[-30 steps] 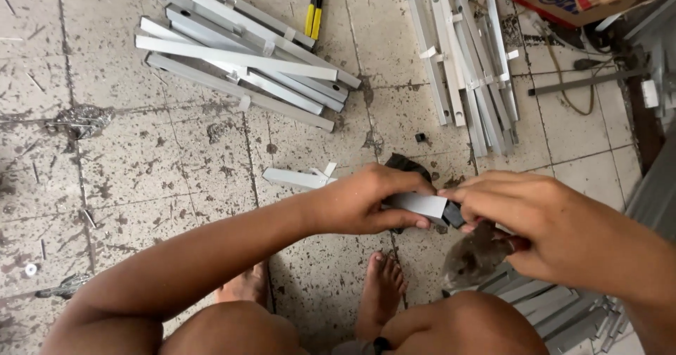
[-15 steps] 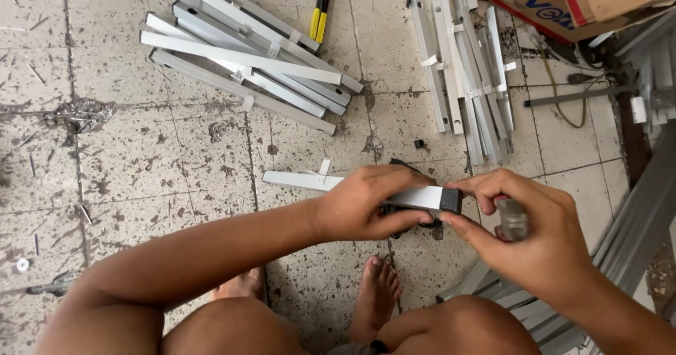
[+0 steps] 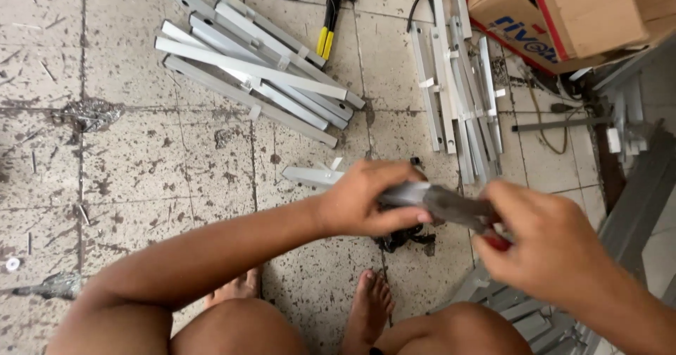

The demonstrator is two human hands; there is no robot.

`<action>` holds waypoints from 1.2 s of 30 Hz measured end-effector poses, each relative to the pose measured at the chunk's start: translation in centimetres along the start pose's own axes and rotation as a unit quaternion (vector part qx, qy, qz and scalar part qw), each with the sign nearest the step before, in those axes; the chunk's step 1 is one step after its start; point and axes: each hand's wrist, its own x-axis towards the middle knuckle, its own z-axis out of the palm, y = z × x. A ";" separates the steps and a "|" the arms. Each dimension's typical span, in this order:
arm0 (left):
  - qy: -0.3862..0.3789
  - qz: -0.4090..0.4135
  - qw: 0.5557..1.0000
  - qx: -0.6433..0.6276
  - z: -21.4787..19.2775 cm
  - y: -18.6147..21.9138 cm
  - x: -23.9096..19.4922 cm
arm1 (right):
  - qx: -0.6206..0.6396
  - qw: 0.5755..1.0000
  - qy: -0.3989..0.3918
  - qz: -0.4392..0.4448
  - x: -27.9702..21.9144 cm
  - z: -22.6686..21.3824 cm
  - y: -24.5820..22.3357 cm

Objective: Removing plastic inserts from the ends of aluminum profiles using pliers

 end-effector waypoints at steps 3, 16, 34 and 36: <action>-0.001 0.024 0.999 -0.022 -0.1 0.3 -0.4 | -0.159 0.976 -0.079 0.126 0.6 -1.2 -1.2; -0.018 -0.033 0.999 0.018 -3.1 1.3 0.1 | 0.055 0.997 0.021 0.052 2.1 3.3 -0.7; -0.065 -0.025 0.997 0.033 -2.8 -3.3 1.3 | -0.105 0.979 -0.095 0.150 1.0 -0.6 2.8; -0.069 -0.047 0.993 0.089 -3.8 -3.9 0.4 | -0.017 0.983 -0.028 0.181 -1.0 0.9 5.3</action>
